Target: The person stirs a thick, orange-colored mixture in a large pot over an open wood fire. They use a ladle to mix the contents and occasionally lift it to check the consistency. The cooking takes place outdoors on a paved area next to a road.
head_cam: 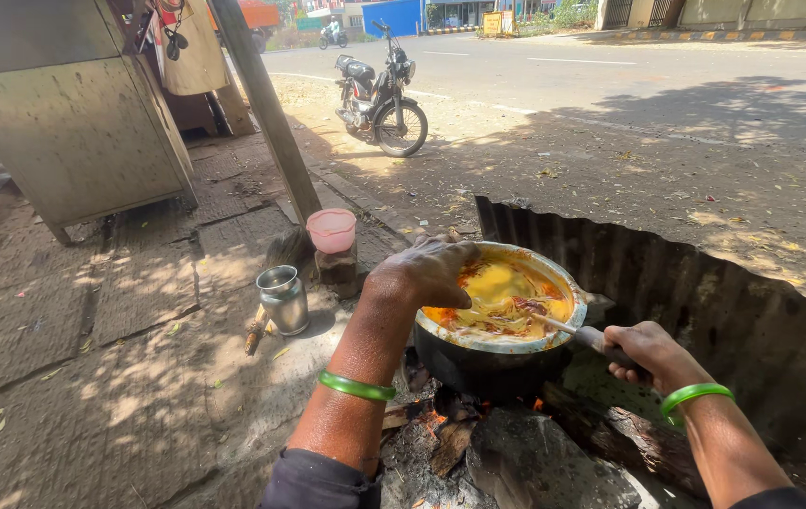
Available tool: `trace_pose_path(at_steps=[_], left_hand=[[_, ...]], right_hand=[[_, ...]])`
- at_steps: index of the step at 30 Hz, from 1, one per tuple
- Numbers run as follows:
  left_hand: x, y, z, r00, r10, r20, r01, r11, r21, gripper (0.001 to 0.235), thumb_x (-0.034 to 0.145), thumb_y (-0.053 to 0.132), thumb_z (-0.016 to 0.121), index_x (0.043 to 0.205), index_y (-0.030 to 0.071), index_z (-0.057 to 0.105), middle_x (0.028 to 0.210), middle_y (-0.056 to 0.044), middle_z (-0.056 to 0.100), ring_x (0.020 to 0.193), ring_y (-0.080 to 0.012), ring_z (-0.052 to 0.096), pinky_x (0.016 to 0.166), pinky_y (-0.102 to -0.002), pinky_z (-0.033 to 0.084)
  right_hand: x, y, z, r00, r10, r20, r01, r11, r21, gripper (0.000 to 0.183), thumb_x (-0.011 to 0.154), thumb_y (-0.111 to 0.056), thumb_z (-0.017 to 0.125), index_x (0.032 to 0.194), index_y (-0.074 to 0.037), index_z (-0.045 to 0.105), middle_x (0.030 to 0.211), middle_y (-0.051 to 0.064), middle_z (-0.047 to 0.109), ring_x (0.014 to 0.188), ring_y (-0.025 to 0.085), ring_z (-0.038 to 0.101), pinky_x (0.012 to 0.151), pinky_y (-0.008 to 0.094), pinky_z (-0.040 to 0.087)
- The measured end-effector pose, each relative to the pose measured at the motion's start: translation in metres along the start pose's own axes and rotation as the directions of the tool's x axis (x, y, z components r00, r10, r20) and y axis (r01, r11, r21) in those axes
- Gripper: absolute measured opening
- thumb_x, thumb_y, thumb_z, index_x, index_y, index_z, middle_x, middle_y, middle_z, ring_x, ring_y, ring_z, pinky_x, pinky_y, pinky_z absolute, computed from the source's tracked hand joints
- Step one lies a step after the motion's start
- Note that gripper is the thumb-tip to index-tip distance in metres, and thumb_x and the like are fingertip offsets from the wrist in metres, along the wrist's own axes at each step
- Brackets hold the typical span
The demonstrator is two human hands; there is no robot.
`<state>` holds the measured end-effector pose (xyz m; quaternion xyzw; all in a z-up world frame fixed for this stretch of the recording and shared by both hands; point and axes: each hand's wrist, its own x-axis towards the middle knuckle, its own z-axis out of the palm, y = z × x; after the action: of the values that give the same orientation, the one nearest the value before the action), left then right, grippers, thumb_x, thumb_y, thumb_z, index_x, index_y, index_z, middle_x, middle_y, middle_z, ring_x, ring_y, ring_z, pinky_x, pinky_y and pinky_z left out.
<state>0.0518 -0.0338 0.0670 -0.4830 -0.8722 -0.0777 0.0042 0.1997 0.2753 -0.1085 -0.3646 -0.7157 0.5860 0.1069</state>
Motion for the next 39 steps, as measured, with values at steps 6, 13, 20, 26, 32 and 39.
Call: trace_pose_path(at_steps=[6,13,20,26,32,39], left_hand=[[0.003,-0.014,0.008,0.998,-0.051,0.044,0.049,0.998,0.030,0.076,0.073,0.032,0.077,0.146,0.026,0.054,0.140,-0.013,0.061,0.136,-0.0298,0.054,0.115,-0.042,0.045],[0.016,-0.004,0.001,1.000,-0.012,0.003,0.012,1.000,-0.019,0.079,0.073,0.033,0.080,0.147,0.025,0.050,0.144,-0.010,0.057,0.138,-0.0303,0.048,0.118,-0.043,0.038],[0.026,0.026,-0.022,0.998,0.025,-0.051,-0.034,0.985,-0.168,0.089,0.073,0.032,0.083,0.152,0.024,0.042,0.156,-0.006,0.047,0.144,-0.0257,0.045,0.120,-0.042,0.038],[0.021,0.038,-0.033,1.000,-0.009,0.020,0.015,0.961,-0.277,0.092,0.075,0.031,0.082,0.155,0.025,0.038,0.159,-0.004,0.045,0.143,-0.0270,0.047,0.119,-0.044,0.039],[0.010,0.029,-0.036,0.998,-0.057,-0.038,0.048,0.976,-0.210,0.090,0.075,0.033,0.081,0.154,0.029,0.040,0.156,-0.005,0.049,0.142,-0.0264,0.049,0.118,-0.042,0.043],[0.008,0.011,-0.030,0.995,-0.066,-0.071,0.058,0.992,-0.112,0.088,0.074,0.036,0.084,0.152,0.028,0.043,0.156,-0.006,0.045,0.146,-0.0268,0.040,0.119,-0.042,0.036]], right_hand=[[0.029,0.018,0.020,0.958,0.197,0.210,-0.272,0.859,0.434,0.030,0.093,-0.033,0.071,0.097,-0.006,0.056,0.068,0.008,0.057,0.046,0.008,0.049,0.034,0.017,0.029],[0.040,0.054,0.001,0.930,0.207,0.304,-0.356,0.719,0.597,0.027,0.088,-0.018,0.069,0.100,-0.005,0.049,0.069,0.009,0.058,0.044,0.006,0.046,0.029,0.015,0.026],[0.009,0.054,-0.042,0.914,0.159,0.373,-0.378,0.663,0.646,0.032,0.085,-0.018,0.068,0.106,-0.003,0.049,0.070,0.008,0.056,0.043,0.003,0.043,0.026,0.014,0.023],[-0.047,0.021,-0.052,0.974,0.060,0.218,-0.191,0.734,0.652,0.035,0.085,-0.015,0.068,0.109,-0.001,0.047,0.071,0.010,0.059,0.044,0.005,0.044,0.028,0.016,0.025],[-0.080,-0.015,-0.044,0.982,-0.172,0.081,0.096,0.815,0.572,0.039,0.085,-0.010,0.069,0.117,0.007,0.055,0.070,0.010,0.059,0.044,0.006,0.045,0.028,0.018,0.026],[-0.115,-0.044,-0.025,0.913,-0.377,-0.155,0.407,0.823,0.395,0.048,0.085,-0.007,0.071,0.130,0.007,0.066,0.070,0.007,0.060,0.044,0.008,0.047,0.031,0.019,0.027]])
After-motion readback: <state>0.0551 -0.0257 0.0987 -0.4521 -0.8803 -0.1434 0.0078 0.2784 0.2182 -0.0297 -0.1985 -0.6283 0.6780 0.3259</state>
